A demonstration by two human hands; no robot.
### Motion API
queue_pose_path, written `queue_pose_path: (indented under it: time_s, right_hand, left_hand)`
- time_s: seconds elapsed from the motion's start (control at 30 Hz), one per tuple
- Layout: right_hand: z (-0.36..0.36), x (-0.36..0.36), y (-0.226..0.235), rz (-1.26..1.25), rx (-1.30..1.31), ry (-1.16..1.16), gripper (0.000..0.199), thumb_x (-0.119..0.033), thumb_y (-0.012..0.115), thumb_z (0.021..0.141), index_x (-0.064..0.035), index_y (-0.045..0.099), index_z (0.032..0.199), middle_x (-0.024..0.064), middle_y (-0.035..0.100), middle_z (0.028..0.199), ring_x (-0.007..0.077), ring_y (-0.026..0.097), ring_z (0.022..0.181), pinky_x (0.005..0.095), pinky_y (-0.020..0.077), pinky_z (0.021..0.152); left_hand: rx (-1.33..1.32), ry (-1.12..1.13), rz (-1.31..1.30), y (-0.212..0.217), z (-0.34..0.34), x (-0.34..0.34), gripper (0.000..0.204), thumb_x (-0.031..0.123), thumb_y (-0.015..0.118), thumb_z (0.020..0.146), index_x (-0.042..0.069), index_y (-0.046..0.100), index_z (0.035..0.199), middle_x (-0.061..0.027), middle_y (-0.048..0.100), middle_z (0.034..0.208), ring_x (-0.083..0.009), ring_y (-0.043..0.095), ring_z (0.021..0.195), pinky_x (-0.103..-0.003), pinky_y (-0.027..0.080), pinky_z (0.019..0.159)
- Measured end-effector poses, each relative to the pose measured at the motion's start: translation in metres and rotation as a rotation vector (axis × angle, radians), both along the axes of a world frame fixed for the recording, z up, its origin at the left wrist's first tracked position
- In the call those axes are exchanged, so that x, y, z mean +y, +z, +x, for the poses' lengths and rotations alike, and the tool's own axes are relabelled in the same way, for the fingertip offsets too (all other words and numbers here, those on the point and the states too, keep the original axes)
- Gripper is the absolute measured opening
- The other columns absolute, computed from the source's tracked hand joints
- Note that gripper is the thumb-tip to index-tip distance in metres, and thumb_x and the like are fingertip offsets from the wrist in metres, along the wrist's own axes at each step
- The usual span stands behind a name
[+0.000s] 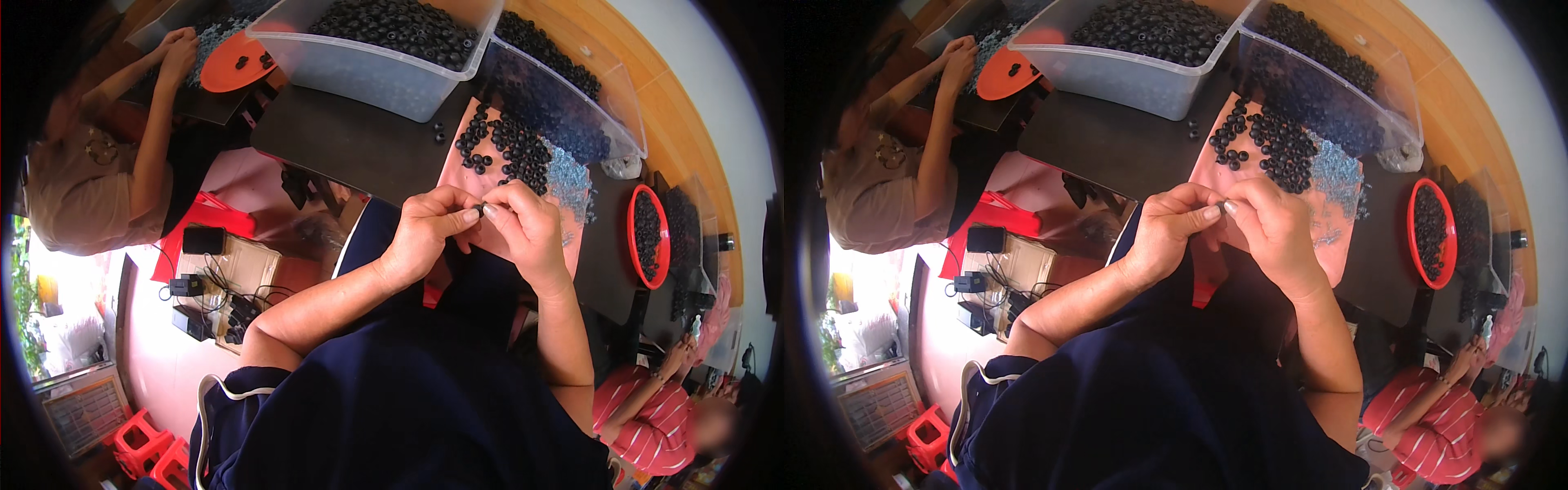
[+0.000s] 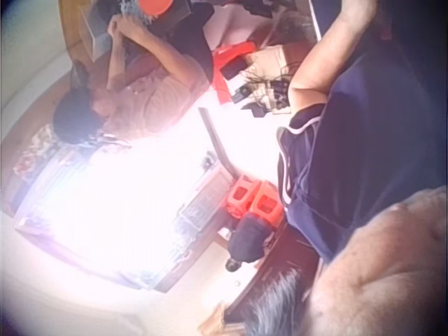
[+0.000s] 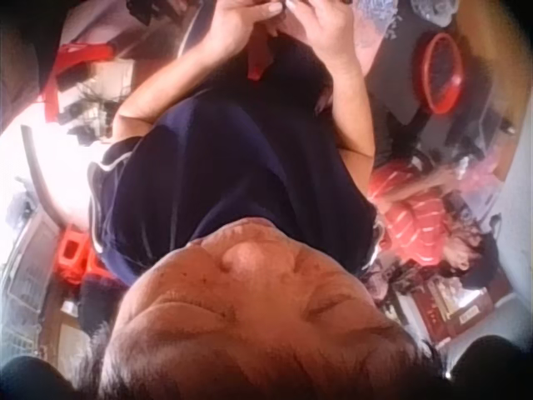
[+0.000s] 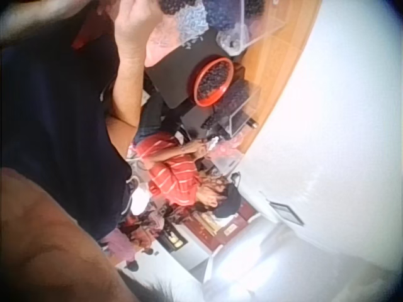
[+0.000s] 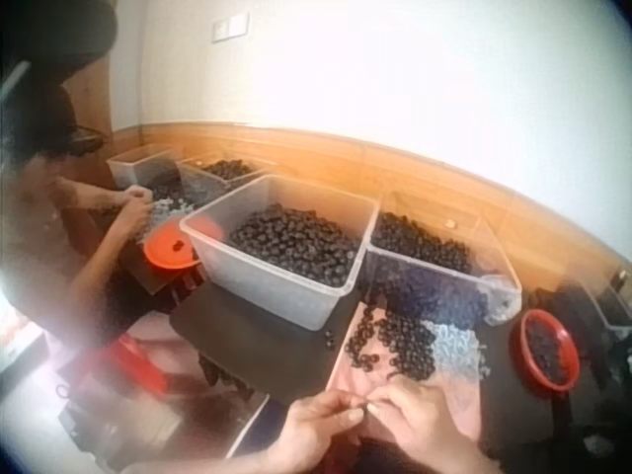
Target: The person sorts small black plastic components by hand, placing them from a work table into different plastic bins and a red tray.
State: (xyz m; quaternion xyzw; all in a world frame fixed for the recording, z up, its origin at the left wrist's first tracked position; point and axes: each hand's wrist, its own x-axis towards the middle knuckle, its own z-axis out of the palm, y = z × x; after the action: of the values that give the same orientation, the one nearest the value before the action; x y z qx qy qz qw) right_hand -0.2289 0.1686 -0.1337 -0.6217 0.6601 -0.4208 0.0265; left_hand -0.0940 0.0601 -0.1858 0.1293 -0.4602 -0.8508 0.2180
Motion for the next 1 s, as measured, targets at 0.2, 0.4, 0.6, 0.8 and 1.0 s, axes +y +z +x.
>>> queue_pose_path:
  time_s: [0.2,0.4,0.6,0.8,1.0]
  right_hand:
    - [0.006,0.003,0.004,0.045,-0.089,-0.013,0.012,0.006,0.060,0.085,-0.0003,0.061,0.096,0.0133,0.061,0.083,0.0298,0.063,0.073,0.0361,0.0488,0.064]
    - [0.009,-0.001,0.004,-0.009,0.140,-0.050,0.017,0.007,0.059,0.078,0.0001,0.061,0.094,0.0138,0.061,0.084,0.0332,0.062,0.075,0.0401,0.0493,0.063]
    - [0.017,-0.006,0.005,-0.045,0.458,-0.088,0.017,0.003,0.062,0.072,0.0007,0.060,0.089,0.0124,0.057,0.082,0.0312,0.059,0.074,0.0409,0.0483,0.061]
    - [0.022,-0.004,-0.002,-0.074,0.419,-0.079,0.024,0.001,0.066,0.072,0.0017,0.060,0.095,0.0135,0.056,0.086,0.0321,0.058,0.076,0.0414,0.0482,0.062]
    - [0.024,-0.006,-0.026,-0.139,0.379,-0.211,0.029,0.002,0.069,0.069,-0.0007,0.060,0.097,0.0131,0.056,0.085,0.0323,0.058,0.075,0.0417,0.0481,0.061]
  left_hand:
    - [-0.009,0.002,0.007,0.000,0.001,0.000,0.013,0.007,0.062,0.098,-0.005,0.063,0.103,-0.0090,0.068,0.084,-0.0142,0.064,0.067,-0.026,0.055,0.061]
    - [-0.019,0.010,-0.010,-0.002,0.000,0.000,0.014,0.008,0.063,0.098,-0.005,0.064,0.103,-0.0084,0.069,0.083,-0.0130,0.064,0.067,-0.026,0.055,0.060]
    - [0.001,0.030,0.012,-0.002,0.001,0.002,0.012,0.006,0.062,0.097,-0.005,0.065,0.102,-0.0091,0.069,0.082,-0.0141,0.065,0.067,-0.025,0.053,0.058]
    - [-0.063,0.085,0.055,0.005,0.002,0.006,0.010,0.002,0.062,0.095,-0.005,0.066,0.101,-0.0076,0.068,0.082,-0.0136,0.065,0.069,-0.025,0.053,0.061]
    - [-0.055,0.136,0.158,-0.001,-0.003,0.014,0.007,-0.003,0.063,0.093,-0.005,0.068,0.097,-0.0065,0.069,0.088,-0.0111,0.062,0.078,-0.023,0.050,0.073]
